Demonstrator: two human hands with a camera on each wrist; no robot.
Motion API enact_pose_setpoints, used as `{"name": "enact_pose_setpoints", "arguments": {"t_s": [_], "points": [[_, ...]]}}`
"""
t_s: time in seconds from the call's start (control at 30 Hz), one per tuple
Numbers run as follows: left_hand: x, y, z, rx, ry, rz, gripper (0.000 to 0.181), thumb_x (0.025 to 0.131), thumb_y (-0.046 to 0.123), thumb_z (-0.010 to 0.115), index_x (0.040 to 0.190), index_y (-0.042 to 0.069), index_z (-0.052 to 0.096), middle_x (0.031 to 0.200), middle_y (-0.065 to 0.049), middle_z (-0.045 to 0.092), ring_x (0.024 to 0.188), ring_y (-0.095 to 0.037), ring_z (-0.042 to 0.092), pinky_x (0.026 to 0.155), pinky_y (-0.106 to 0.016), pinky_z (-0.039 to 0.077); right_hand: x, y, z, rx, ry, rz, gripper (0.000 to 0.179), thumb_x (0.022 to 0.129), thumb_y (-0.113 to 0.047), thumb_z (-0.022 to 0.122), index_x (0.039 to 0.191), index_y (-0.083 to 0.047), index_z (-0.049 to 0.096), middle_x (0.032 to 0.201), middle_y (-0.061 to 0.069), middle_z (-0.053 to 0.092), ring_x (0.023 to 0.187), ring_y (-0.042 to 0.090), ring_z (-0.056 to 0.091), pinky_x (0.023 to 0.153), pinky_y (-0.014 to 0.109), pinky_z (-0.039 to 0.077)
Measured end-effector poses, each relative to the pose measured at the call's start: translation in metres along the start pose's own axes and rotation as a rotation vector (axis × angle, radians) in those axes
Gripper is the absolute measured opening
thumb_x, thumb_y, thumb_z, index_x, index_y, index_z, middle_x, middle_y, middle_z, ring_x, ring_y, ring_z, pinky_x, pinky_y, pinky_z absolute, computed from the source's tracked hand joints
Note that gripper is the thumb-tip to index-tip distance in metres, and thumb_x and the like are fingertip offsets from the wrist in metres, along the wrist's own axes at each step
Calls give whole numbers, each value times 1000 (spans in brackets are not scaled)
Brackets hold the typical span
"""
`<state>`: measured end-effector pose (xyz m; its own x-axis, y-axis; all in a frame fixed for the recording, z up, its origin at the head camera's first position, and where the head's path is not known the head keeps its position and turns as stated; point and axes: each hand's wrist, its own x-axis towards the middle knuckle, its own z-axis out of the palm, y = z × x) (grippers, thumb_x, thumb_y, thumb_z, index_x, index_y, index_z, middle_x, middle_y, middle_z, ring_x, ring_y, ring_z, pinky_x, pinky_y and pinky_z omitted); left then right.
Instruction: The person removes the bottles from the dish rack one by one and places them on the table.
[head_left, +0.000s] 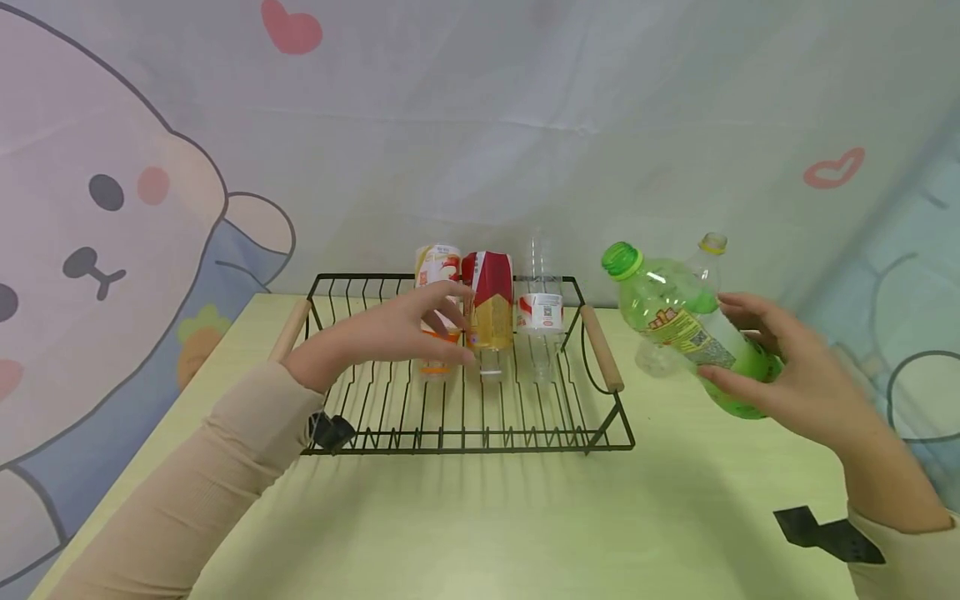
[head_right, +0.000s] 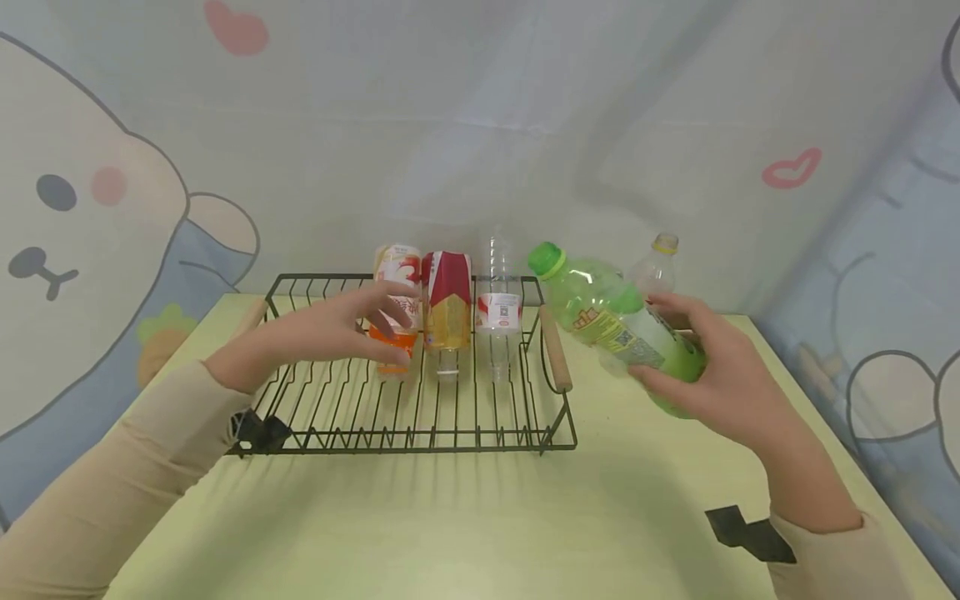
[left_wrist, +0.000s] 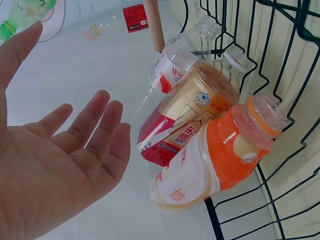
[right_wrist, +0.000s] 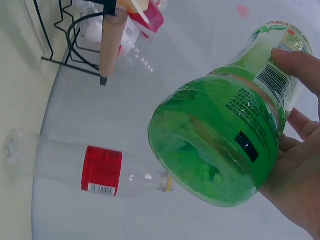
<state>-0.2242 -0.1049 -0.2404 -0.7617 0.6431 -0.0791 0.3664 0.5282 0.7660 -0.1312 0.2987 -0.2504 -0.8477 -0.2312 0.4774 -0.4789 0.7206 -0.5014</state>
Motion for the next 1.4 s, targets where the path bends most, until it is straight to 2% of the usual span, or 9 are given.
{"name": "enact_pose_setpoints", "arguments": {"t_s": [0.13, 0.23, 0.37, 0.53, 0.8, 1.03, 1.17, 1.3, 1.4], "points": [[3, -6, -3, -16, 66, -50, 76, 83, 34, 75, 146, 24, 33, 128, -6, 53, 114, -25, 54, 91, -42, 49, -2, 12, -7, 30, 14, 69, 80, 78, 1, 76, 145, -12, 37, 119, -22, 47, 98, -10, 49, 78, 3, 39], [6, -12, -7, -34, 108, -72, 77, 84, 31, 73, 148, 22, 31, 131, -10, 52, 114, -27, 54, 91, -43, 49, -4, 20, -10, 68, 41, 84, 81, 78, 5, 74, 146, -12, 34, 119, -21, 47, 101, -7, 49, 81, 3, 37], [11, -20, -12, -46, 153, -88, 80, 85, 30, 73, 150, 18, 28, 132, -15, 51, 113, -29, 55, 92, -45, 49, -7, 31, -14, 68, 80, 129, 80, 79, 4, 73, 146, -13, 33, 117, -19, 45, 102, -8, 47, 80, 2, 36], [16, -28, -18, -42, 209, -147, 84, 85, 34, 72, 151, 16, 24, 134, -16, 49, 118, -31, 52, 96, -46, 47, -10, 44, -19, 46, 91, 217, 81, 84, -3, 72, 150, -11, 25, 117, -18, 39, 101, -8, 43, 78, 1, 35], [26, -37, -24, -71, 277, -242, 87, 87, 37, 70, 153, 16, 18, 138, -16, 43, 117, -33, 47, 99, -50, 43, -18, 67, -27, 38, 131, 319, 81, 89, -8, 67, 153, -20, 19, 118, -21, 36, 99, -9, 41, 74, 3, 35], [32, -43, -26, -124, 336, -302, 89, 87, 36, 69, 154, 16, 14, 142, -17, 39, 121, -35, 44, 101, -54, 40, -29, 88, -31, -8, 208, 401, 79, 91, -14, 64, 154, -20, 16, 132, -4, 35, 100, -10, 37, 76, 4, 33], [34, -49, -26, -148, 369, -327, 90, 87, 36, 69, 154, 18, 13, 144, -17, 37, 122, -35, 42, 103, -55, 39, -39, 101, -32, -17, 251, 433, 79, 91, -14, 64, 154, -19, 15, 126, -17, 33, 97, -11, 37, 76, 4, 33], [37, -56, -24, -173, 396, -337, 90, 87, 36, 69, 155, 17, 12, 144, -18, 36, 123, -36, 42, 104, -55, 38, -50, 113, -34, -26, 298, 450, 77, 92, -12, 61, 153, -20, 16, 114, -28, 29, 95, -14, 36, 80, 9, 34], [40, -60, -23, -195, 412, -342, 91, 87, 35, 69, 155, 17, 12, 145, -19, 35, 125, -37, 41, 105, -55, 36, -57, 122, -34, -15, 328, 466, 75, 92, -8, 59, 153, -21, 18, 113, -30, 28, 95, -15, 36, 89, 18, 34]]}}
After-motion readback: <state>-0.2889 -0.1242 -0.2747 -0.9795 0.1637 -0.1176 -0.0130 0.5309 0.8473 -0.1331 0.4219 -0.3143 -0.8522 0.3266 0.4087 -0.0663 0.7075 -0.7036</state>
